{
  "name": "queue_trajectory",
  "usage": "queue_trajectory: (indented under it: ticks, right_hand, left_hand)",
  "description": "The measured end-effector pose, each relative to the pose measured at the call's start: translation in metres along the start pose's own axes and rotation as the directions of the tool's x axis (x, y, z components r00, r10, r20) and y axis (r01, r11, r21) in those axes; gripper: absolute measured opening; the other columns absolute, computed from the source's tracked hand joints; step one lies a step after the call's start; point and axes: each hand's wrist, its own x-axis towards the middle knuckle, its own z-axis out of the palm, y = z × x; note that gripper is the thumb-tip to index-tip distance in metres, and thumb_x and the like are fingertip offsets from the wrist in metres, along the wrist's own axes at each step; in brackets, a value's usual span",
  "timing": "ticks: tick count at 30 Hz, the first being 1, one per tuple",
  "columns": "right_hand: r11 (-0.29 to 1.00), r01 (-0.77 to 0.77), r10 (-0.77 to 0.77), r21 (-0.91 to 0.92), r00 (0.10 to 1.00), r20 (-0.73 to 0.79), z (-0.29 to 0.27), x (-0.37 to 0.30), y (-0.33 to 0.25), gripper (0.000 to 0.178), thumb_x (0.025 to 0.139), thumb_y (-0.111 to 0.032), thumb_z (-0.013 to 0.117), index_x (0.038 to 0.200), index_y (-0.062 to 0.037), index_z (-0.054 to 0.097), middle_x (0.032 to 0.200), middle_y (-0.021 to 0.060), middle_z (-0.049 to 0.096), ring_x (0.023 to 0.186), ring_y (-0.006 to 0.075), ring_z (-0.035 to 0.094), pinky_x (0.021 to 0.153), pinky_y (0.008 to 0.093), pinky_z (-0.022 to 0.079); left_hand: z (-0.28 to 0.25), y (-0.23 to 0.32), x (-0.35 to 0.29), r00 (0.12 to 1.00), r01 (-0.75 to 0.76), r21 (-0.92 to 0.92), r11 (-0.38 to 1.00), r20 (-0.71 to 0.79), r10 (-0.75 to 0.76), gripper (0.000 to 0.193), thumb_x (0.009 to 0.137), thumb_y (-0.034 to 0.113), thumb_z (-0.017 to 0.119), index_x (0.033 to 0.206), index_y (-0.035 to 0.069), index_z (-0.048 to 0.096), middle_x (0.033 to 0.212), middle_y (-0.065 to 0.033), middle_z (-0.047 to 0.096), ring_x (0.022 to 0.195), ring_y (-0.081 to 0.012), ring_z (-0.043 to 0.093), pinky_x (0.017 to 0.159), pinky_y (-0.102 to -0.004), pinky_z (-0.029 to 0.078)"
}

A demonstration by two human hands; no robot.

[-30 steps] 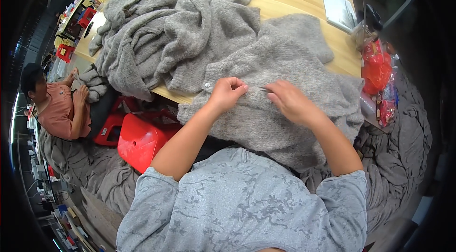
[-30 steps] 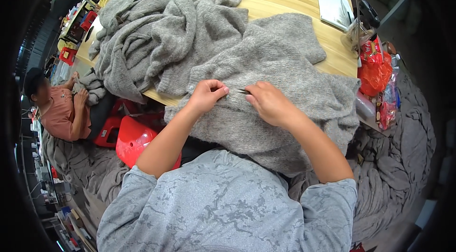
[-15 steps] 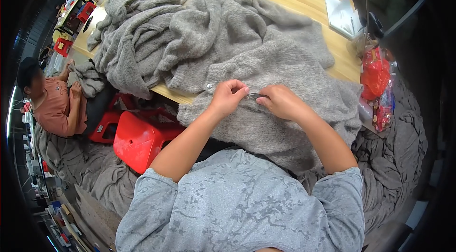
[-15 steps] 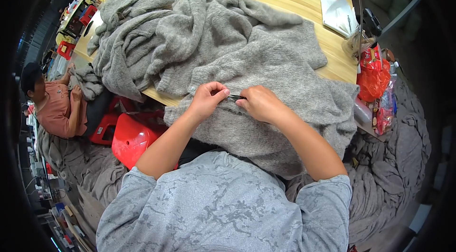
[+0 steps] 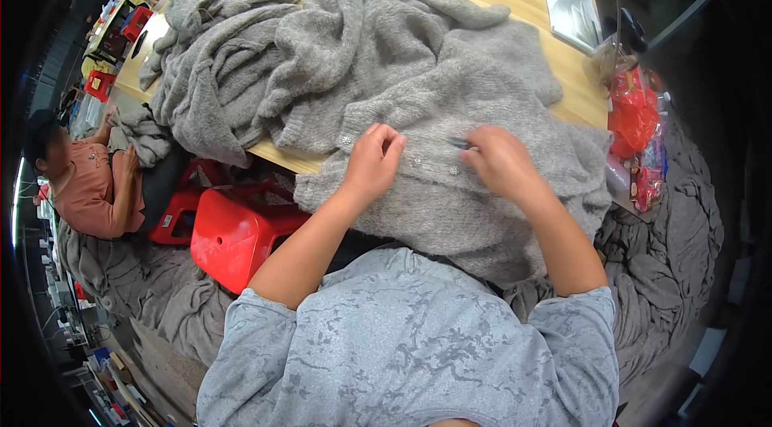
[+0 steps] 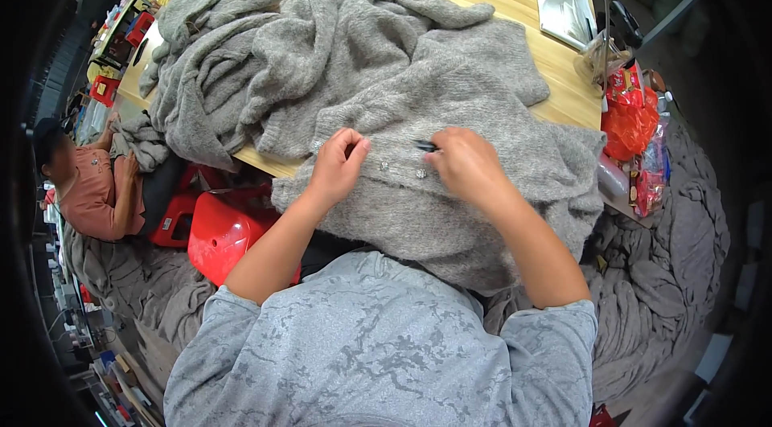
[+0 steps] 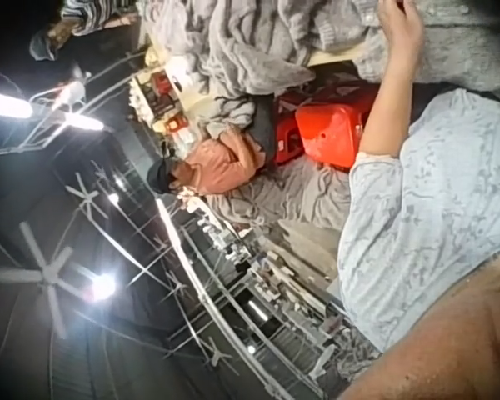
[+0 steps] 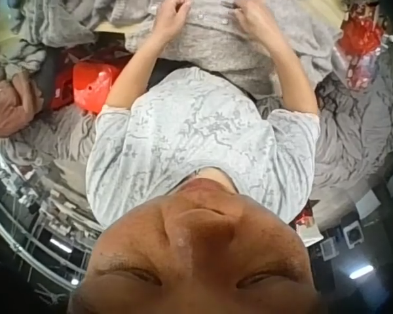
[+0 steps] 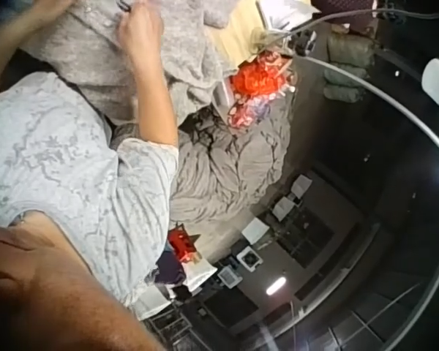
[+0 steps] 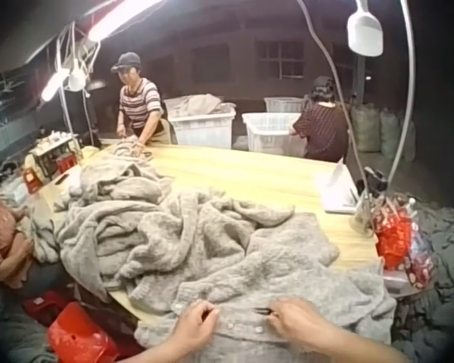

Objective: Inspecting a grey knitted sweater for quality and loose threads on a wooden work table.

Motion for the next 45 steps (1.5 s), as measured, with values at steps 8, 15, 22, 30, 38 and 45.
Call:
queue_trajectory:
  ticks: [8,15,22,30,38,45]
  right_hand:
    - [0.990,-0.115,0.117,0.080,0.993,-0.022,-0.021,-0.037,0.016,0.021,0.077,-0.017,0.065,0.086,0.0007,0.060,0.080,0.0163,0.057,0.079,0.0345,0.055,0.070,0.0409,0.042]
    - [0.997,0.020,-0.019,0.079,1.000,-0.018,-0.013,-0.043,0.014,0.021,0.076,-0.017,0.066,0.086,0.0005,0.058,0.078,0.0157,0.057,0.077,0.0349,0.055,0.067,0.0412,0.043]
    - [0.980,0.130,-0.128,0.149,0.992,-0.025,0.002,-0.032,0.005,0.022,0.080,-0.022,0.063,0.085,-0.0008,0.058,0.078,0.0153,0.059,0.076,0.0344,0.057,0.065,0.0436,0.044]
    - [0.993,0.120,-0.120,-0.013,0.992,0.038,0.006,-0.024,-0.005,0.023,0.081,-0.023,0.062,0.080,-0.0007,0.058,0.076,0.0157,0.060,0.072,0.0347,0.060,0.063,0.0436,0.046]
    - [0.996,0.059,-0.058,-0.071,0.998,0.011,0.015,-0.020,-0.006,0.020,0.080,-0.022,0.062,0.077,-0.0027,0.058,0.074,0.0152,0.058,0.073,0.0361,0.059,0.062,0.0451,0.045]
    - [0.970,-0.202,0.232,0.135,0.937,-0.263,-0.048,-0.002,0.072,0.026,0.081,-0.018,0.060,0.094,0.0047,0.061,0.084,0.0162,0.064,0.079,0.0261,0.060,0.072,0.0369,0.045]
  left_hand:
    - [0.024,0.042,-0.017,0.764,-0.613,0.226,0.757,0.414,0.495,0.017,0.069,0.005,0.066,0.085,0.007,0.061,0.089,-0.0082,0.053,0.088,-0.0285,0.052,0.074,-0.0388,0.044]
    - [0.027,0.025,-0.008,0.871,-0.436,0.065,0.897,0.279,0.403,0.012,0.075,0.004,0.067,0.087,0.006,0.066,0.086,-0.0064,0.059,0.080,-0.0180,0.057,0.069,-0.0274,0.045]
    - [0.022,0.016,-0.004,0.926,0.282,-0.429,0.858,0.357,-0.126,0.011,0.086,0.010,0.062,0.091,0.000,0.063,0.087,-0.0042,0.064,0.080,-0.0088,0.058,0.072,-0.0229,0.047]
    - [0.024,0.010,-0.004,0.923,0.317,-0.537,0.782,0.365,-0.124,0.013,0.088,0.011,0.059,0.093,-0.001,0.061,0.090,-0.0060,0.064,0.083,-0.0117,0.060,0.080,-0.0268,0.050]
    - [0.028,0.008,-0.003,0.955,0.213,-0.551,0.807,0.292,-0.053,0.008,0.086,0.010,0.062,0.087,0.002,0.062,0.083,0.0001,0.063,0.074,-0.0052,0.055,0.067,-0.0197,0.044]
    - [-0.026,0.035,-0.045,0.673,-0.011,-0.376,0.927,0.682,0.285,0.013,0.083,0.015,0.065,0.082,0.003,0.058,0.084,-0.0032,0.060,0.079,-0.0117,0.055,0.073,-0.0290,0.045]
